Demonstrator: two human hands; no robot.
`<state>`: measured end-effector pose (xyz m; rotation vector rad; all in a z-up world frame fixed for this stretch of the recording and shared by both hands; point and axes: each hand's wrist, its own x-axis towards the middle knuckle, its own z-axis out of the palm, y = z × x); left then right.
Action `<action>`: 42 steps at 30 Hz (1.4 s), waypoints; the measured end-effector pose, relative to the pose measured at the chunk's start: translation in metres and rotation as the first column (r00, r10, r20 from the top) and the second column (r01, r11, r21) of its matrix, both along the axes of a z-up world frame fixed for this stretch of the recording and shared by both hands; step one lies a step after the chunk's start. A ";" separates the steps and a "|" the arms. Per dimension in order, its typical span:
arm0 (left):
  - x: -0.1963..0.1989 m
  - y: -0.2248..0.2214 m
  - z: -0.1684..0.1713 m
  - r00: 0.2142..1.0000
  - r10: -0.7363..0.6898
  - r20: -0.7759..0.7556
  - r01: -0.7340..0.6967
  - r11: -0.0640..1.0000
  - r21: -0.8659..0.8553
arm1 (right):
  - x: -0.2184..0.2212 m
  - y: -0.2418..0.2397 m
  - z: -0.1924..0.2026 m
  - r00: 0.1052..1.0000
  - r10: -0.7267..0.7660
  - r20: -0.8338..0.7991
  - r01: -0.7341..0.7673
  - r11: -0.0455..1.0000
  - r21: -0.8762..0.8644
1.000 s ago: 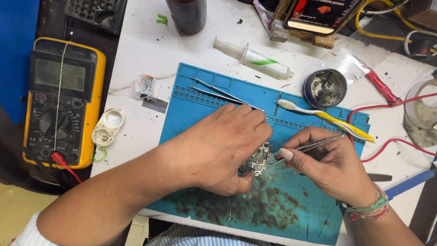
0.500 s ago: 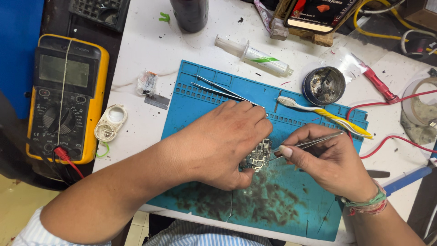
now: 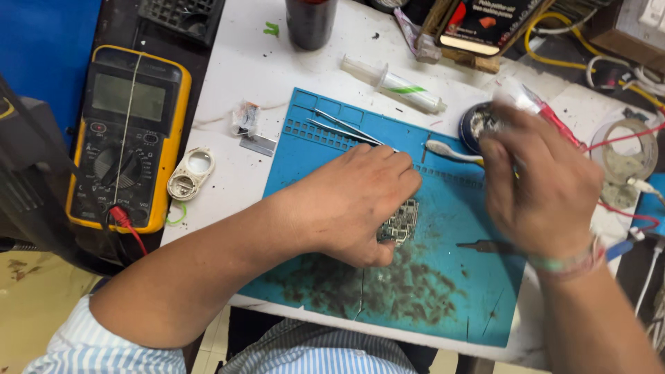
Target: The person cleans a mobile phone motherboard using a toothbrush and tweezers while working at a repair bench.
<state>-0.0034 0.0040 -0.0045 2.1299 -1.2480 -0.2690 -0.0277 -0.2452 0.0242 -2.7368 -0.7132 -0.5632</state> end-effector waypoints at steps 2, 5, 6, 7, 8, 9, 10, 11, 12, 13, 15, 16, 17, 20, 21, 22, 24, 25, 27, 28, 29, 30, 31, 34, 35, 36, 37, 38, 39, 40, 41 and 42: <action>-0.001 -0.001 -0.002 1.000 -0.004 0.012 0.005 1.000 -0.015 | 0.019 0.005 0.007 0.992 0.035 0.122 -0.009 0.978 -0.208; -0.002 -0.001 -0.003 0.999 -0.005 0.044 0.006 1.000 -0.023 | 0.047 0.008 0.018 0.983 0.075 0.166 -0.011 0.935 -0.353; -0.002 -0.001 -0.002 0.999 -0.001 0.049 0.003 1.000 -0.022 | 0.055 0.010 0.021 0.981 0.096 0.171 -0.022 0.921 -0.390; -0.002 0.000 -0.002 0.999 0.002 0.054 -0.001 1.000 -0.020 | 0.060 0.010 0.023 0.981 0.087 0.175 -0.012 0.920 -0.391; -0.002 0.000 -0.001 0.999 0.002 0.053 -0.001 1.000 -0.010 | 0.063 0.010 0.024 0.981 0.078 0.176 -0.003 0.920 -0.391; -0.002 0.000 -0.001 0.999 0.001 0.052 -0.001 1.000 -0.001 | 0.065 0.009 0.023 0.982 0.070 0.178 0.006 0.920 -0.391; -0.002 -0.001 -0.002 0.999 -0.006 0.045 0.006 1.000 0.006 | 0.063 0.006 0.022 0.978 0.052 0.200 0.023 0.933 -0.358; -0.002 -0.001 -0.003 0.999 -0.008 0.041 0.007 1.000 0.019 | 0.062 0.003 0.019 0.975 0.035 0.221 0.040 0.945 -0.324; -0.002 -0.001 -0.004 0.999 -0.012 0.039 0.011 0.999 0.031 | 0.059 0.000 0.015 0.975 0.023 0.222 0.046 0.952 -0.302; -0.001 -0.002 -0.004 0.999 -0.016 0.036 0.014 0.999 0.043 | 0.057 -0.002 0.011 0.975 0.012 0.223 0.053 0.958 -0.280; -0.001 -0.002 -0.004 0.999 -0.015 0.030 0.013 0.999 0.053 | 0.055 -0.002 0.004 0.980 0.018 0.198 0.035 0.965 -0.262; -0.001 -0.002 -0.003 1.000 -0.017 0.026 0.015 0.998 0.059 | 0.053 -0.001 0.000 0.982 0.023 0.187 0.026 0.967 -0.255; -0.001 -0.001 -0.003 0.999 -0.016 0.034 0.014 0.998 0.054 | 0.054 0.001 -0.002 0.982 0.037 0.183 0.012 0.967 -0.256; -0.002 -0.002 -0.003 0.999 -0.013 0.051 0.011 0.999 0.035 | 0.058 0.008 -0.002 0.982 0.054 0.180 -0.005 0.965 -0.262; -0.002 -0.002 -0.002 0.999 -0.010 0.050 0.009 1.000 0.028 | 0.060 0.011 0.000 0.982 0.058 0.180 -0.008 0.964 -0.264; -0.002 -0.001 -0.002 0.999 -0.008 0.049 0.007 1.000 0.021 | 0.062 0.015 0.003 0.981 0.049 0.190 0.005 0.962 -0.273; -0.003 -0.001 -0.002 0.998 -0.005 0.056 0.004 1.000 0.023 | 0.064 0.021 0.007 0.977 0.033 0.212 0.031 0.956 -0.291; -0.002 -0.001 -0.001 0.998 -0.004 0.061 0.003 1.000 0.024 | 0.062 0.023 0.009 0.976 0.045 0.213 0.016 0.961 -0.275; -0.002 -0.001 -0.002 0.998 -0.008 0.056 0.006 0.999 0.037 | 0.058 0.027 0.010 0.974 0.077 0.212 -0.023 0.969 -0.246; -0.002 -0.001 -0.002 0.999 -0.008 0.050 0.006 0.999 0.043 | 0.056 0.028 0.009 0.976 0.083 0.202 -0.030 0.967 -0.252; -0.002 -0.001 -0.003 0.999 -0.005 0.053 0.003 0.999 0.038 | 0.055 0.027 0.008 0.978 0.088 0.191 -0.036 0.965 -0.258; -0.002 -0.001 -0.004 0.998 -0.006 0.055 0.004 0.999 0.035 | 0.054 0.026 0.006 0.980 0.089 0.180 -0.039 0.964 -0.262; -0.002 -0.002 -0.005 0.998 -0.008 0.056 0.006 0.999 0.031 | 0.054 0.023 0.005 0.979 0.101 0.176 -0.048 0.958 -0.283; -0.002 -0.001 -0.004 0.998 -0.011 0.059 0.008 0.999 0.044 | 0.063 0.010 0.004 0.973 0.100 0.209 -0.026 0.945 -0.327; -0.002 -0.001 -0.004 0.998 -0.014 0.061 0.011 0.999 0.037 | 0.067 0.004 0.006 0.967 0.076 0.242 0.008 0.945 -0.327; -0.002 -0.001 -0.004 0.998 -0.014 0.060 0.013 1.000 0.028 | 0.070 -0.001 0.007 0.961 0.055 0.272 0.038 0.944 -0.327; -0.002 0.000 -0.004 0.998 -0.015 0.060 0.014 1.000 0.020 | 0.069 -0.006 0.009 0.964 0.051 0.259 0.018 0.966 -0.257; -0.002 0.000 -0.004 0.998 -0.014 0.060 0.012 1.000 0.020 | 0.066 -0.011 0.011 0.968 0.049 0.246 -0.002 0.983 -0.185; -0.002 0.000 -0.004 0.998 -0.012 0.061 0.011 1.000 0.021 | 0.061 -0.013 0.010 0.974 0.040 0.223 -0.011 0.992 -0.129; -0.001 0.000 -0.004 0.998 -0.014 0.062 0.012 1.000 0.023 | 0.055 -0.014 0.010 0.979 0.030 0.202 -0.016 0.997 -0.071; -0.001 0.000 -0.004 0.998 -0.018 0.058 0.017 0.999 0.028 | 0.044 -0.014 0.007 0.985 0.014 0.169 -0.009 0.999 -0.031; -0.001 -0.001 -0.004 0.998 -0.020 0.052 0.019 0.999 0.032 | 0.034 -0.012 0.005 0.991 0.001 0.134 -0.002 1.000 0.008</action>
